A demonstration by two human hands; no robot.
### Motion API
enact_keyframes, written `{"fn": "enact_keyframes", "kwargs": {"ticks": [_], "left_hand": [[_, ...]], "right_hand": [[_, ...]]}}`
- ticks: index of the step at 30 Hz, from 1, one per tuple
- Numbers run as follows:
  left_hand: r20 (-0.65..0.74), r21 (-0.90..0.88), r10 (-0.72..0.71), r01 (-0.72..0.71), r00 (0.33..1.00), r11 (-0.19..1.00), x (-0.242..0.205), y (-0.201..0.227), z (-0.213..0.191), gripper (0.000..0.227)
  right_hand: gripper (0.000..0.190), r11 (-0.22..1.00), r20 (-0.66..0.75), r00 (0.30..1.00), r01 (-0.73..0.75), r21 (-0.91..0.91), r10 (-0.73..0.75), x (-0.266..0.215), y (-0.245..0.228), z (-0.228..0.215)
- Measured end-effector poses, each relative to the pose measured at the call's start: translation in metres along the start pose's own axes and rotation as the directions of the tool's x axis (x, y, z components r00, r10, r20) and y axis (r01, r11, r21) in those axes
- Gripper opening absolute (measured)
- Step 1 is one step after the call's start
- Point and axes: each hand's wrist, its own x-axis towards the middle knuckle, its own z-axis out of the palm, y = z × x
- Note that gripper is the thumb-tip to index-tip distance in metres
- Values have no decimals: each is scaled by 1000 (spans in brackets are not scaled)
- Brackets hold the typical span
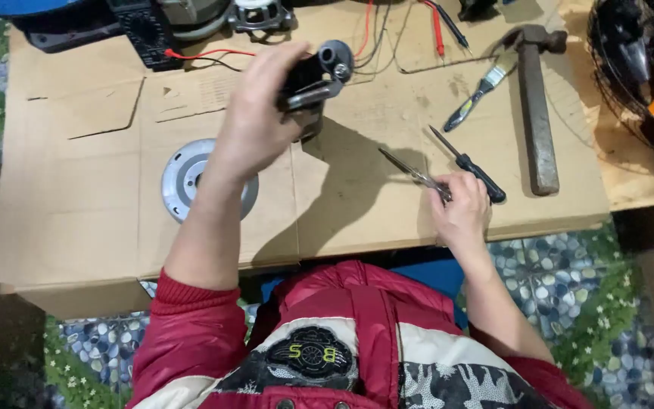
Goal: The person disassembles a black handheld electrical appliance using a screwdriver and a wrench. They remove screws and a metal bracket from the device's casing, then manipulate internal wires and components before reattaching the bracket and tightening the screws.
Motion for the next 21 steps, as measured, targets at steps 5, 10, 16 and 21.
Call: {"fn": "enact_keyframes", "kwargs": {"ticks": [5, 10, 16, 21], "left_hand": [[-20, 115, 74, -71, 997, 991, 9, 20, -6, 60], [74, 489, 113, -135, 991, 862, 9, 11, 17, 35], [323, 558, 63, -244, 944, 793, -6, -42, 90, 30], [544, 544, -77, -281, 836, 790, 5, -72, 143, 17]], "right_hand": [[20, 998, 19, 1000, 22, 59, -24, 0, -2, -5], [20, 998, 42, 999, -15, 61, 13, -1, -1, -5], [20, 993, 70, 997, -15, 115, 7, 1, -4, -9], [15, 985, -15, 998, -52, 163, 56, -1, -5, -12]]}}
